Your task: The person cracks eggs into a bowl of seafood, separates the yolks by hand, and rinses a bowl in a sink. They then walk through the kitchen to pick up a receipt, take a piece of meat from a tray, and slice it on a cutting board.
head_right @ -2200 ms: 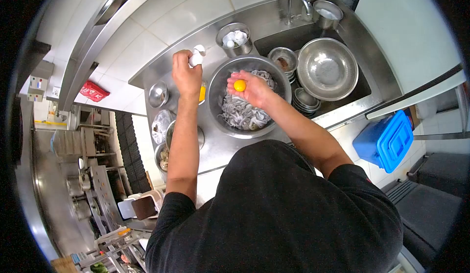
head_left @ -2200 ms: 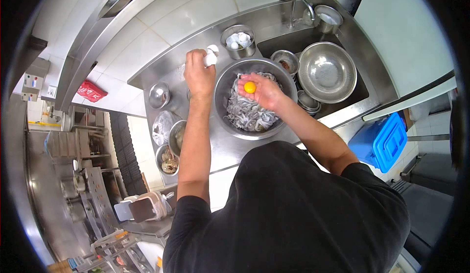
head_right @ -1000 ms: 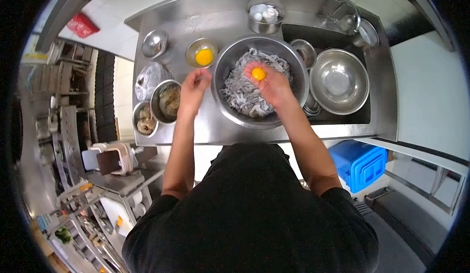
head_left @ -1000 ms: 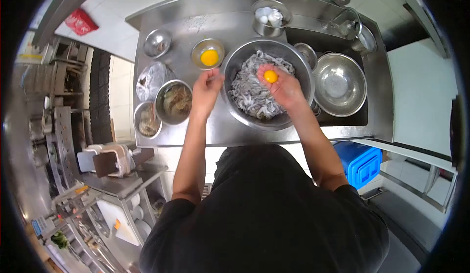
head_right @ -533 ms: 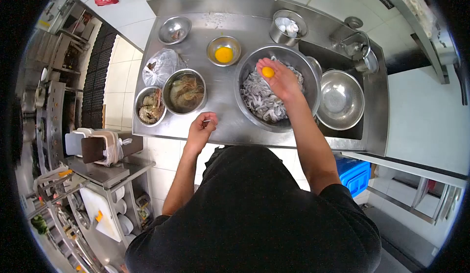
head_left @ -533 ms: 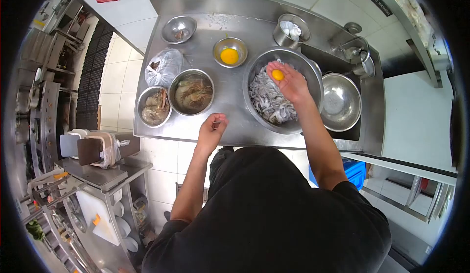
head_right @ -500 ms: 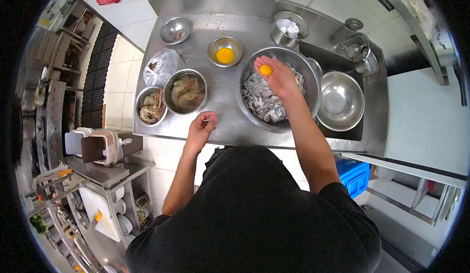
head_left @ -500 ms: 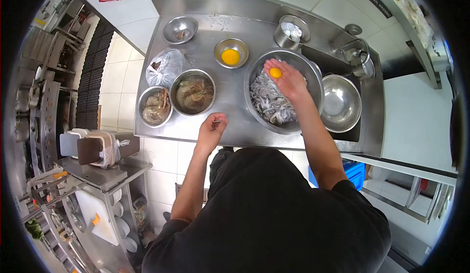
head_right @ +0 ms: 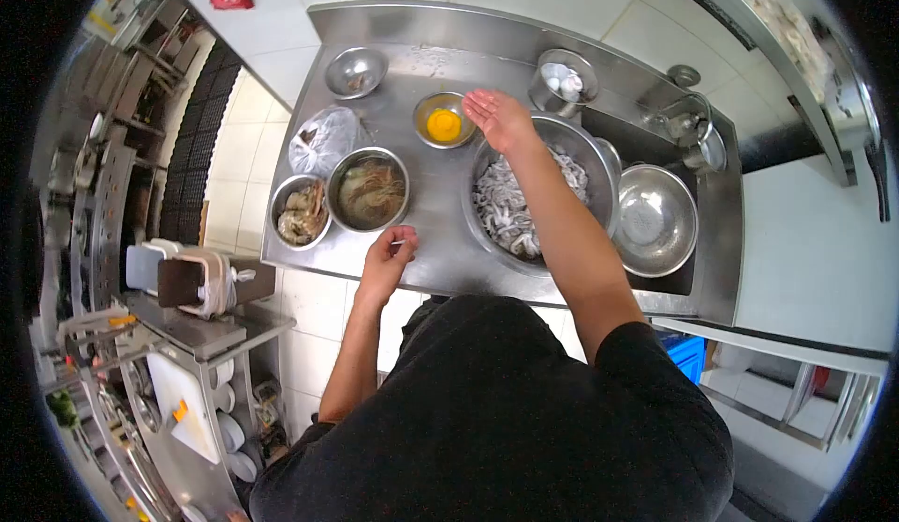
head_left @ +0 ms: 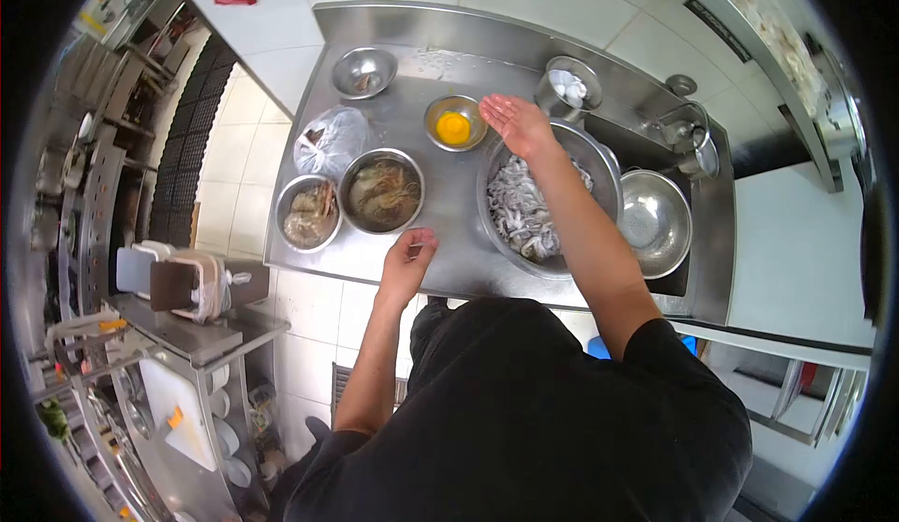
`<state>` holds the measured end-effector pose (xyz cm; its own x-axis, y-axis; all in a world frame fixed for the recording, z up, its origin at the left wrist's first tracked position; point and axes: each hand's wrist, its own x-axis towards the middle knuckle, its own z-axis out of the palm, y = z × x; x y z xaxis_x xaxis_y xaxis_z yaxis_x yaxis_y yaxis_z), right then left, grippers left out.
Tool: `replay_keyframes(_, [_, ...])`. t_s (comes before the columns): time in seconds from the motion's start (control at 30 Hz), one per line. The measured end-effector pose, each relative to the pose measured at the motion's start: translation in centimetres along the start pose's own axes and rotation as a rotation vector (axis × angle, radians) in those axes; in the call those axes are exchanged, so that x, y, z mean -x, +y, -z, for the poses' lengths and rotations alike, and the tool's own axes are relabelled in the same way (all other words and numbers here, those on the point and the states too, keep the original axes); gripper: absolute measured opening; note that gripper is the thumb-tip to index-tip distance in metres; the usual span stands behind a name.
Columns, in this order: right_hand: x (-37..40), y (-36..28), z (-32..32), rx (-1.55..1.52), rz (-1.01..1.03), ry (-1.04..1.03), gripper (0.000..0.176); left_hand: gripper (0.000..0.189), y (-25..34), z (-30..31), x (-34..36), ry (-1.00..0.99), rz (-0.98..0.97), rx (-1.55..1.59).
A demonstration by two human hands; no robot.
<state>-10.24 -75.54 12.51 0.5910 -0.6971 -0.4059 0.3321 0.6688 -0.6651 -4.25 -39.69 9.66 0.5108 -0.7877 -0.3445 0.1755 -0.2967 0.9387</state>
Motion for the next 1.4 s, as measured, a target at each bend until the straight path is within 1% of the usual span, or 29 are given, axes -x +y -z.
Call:
replay_keyframes(0.07, [3.7,-2.5,0.8,-0.113,0.022,-0.069,0.038,0.027,-0.1,-0.7,-0.3,-0.006,-0.021,-0.007])
replay_keyframes(0.17, [9.6,-5.5,5.5,-0.149,-0.015,-0.368,0.039,0.025,0.6,-2.4,-1.1,-0.018,0.001,0.047])
replay_keyframes(0.23, [13.5,-6.4,9.5,-0.106,-0.177,-0.429,0.041,0.025,0.9,-4.2,-2.4,-0.041,0.004,0.008])
replay_keyframes(0.33, [16.5,-9.2,16.2,0.022,-0.147,-0.085,0.038,0.026,2.8,-8.0,-4.3,-0.082,-0.019,-0.008])
replay_keyframes(0.4, [15.8,-12.4,23.8,-0.076,0.048,0.071,0.035,0.029,5.3,-11.9,-5.2,-0.12,-0.038,-0.028])
replay_keyframes(0.47, [12.6,-15.4,32.5,0.098,0.295,0.29,0.033,0.029,7.0,-16.6,-6.3,-0.148,-0.082,-0.06])
replay_keyframes(0.53, [7.0,-19.6,40.2,0.423,0.378,0.522,0.035,0.03,8.6,-22.1,-7.5,-0.168,-0.134,-0.099])
replay_keyframes(0.6, [3.0,-23.0,43.7,1.039,0.657,0.773,0.037,0.032,9.9,-28.7,-8.5,-0.197,-0.154,-0.123])
replay_keyframes(0.63, [1.0,-24.5,45.2,1.352,0.795,0.891,0.038,0.033,10.5,-32.2,-9.0,-0.223,-0.172,-0.201])
replay_keyframes(0.67, [0.4,-26.4,45.5,1.508,0.645,0.752,0.051,0.034,10.0,-35.5,-10.3,-0.262,-0.202,-0.219])
replay_keyframes(0.7, [-0.1,-26.8,46.1,1.609,0.63,0.721,0.055,0.035,9.3,-38.5,-11.3,-0.3,-0.221,-0.241])
replay_keyframes(0.77, [-0.8,-27.0,47.6,1.821,0.597,0.661,0.063,0.038,9.5,-45.5,-13.0,-0.34,-0.099,-0.119])
replay_keyframes(0.8, [-1.6,-26.6,49.2,1.883,0.517,0.561,0.071,0.039,9.0,-48.4,-14.2,-0.353,-0.062,-0.094])
replay_keyframes(0.83, [-2.5,-26.0,50.2,1.86,0.59,0.601,0.06,0.039,8.3,-50.9,-15.5,-0.364,-0.023,-0.062])
replay_keyframes(0.9, [-3.4,-24.9,51.4,1.827,0.728,0.673,0.042,0.04,6.5,-55.1,-18.1,-0.392,0.157,0.139])
replay_keyframes(1.0, [0.2,-25.3,49.4,1.736,0.696,0.606,0.059,0.038,3.9,-60.9,-21.6,-0.211,0.384,0.311])
replay_keyframes(1.07, [-0.9,-24.0,49.8,0.924,0.507,0.435,0.048,0.037,3.7,-64.8,-23.1,-0.088,0.534,0.439])
replay_keyframes(1.1, [0.3,-24.6,48.5,0.53,0.385,0.344,0.043,0.037,3.3,-66.6,-23.4,-0.184,0.494,0.552])
replay_keyframes(1.13, [1.8,-25.4,47.6,-0.045,0.23,0.256,0.03,0.036,2.8,-68.0,-23.5,-0.272,0.445,0.666])
replay_keyframes(1.17, [1.5,-25.9,48.3,-0.171,0.186,0.199,0.028,0.036,2.2,-69.3,-24.0,-0.353,0.387,0.78])
replay_keyframes(1.23, [0.5,-25.9,50.5,-0.421,0.055,0.094,0.024,0.028,-0.4,-71.7,-26.8,-0.299,0.307,0.711])
replay_keyframes(1.27, [2.0,-26.4,49.4,-0.551,0.054,0.177,0.027,0.024,-1.3,-72.3,-28.7,-0.261,0.27,0.677])
replay_keyframes(1.33, [5.1,-26.0,48.5,-0.25,0.186,0.034,0.031,0.016,-1.9,-71.8,-32.1,-0.208,0.117,0.356])
replay_keyframes(1.37, [6.0,-26.2,48.3,-0.108,0.258,-0.057,0.033,0.013,-2.0,-71.6,-33.0,-0.097,0.08,0.27])
replay_keyframes(1.4, [6.3,-26.6,48.3,0.004,0.188,-0.036,0.034,0.012,-1.7,-71.5,-33.8,0.006,0.046,0.178])
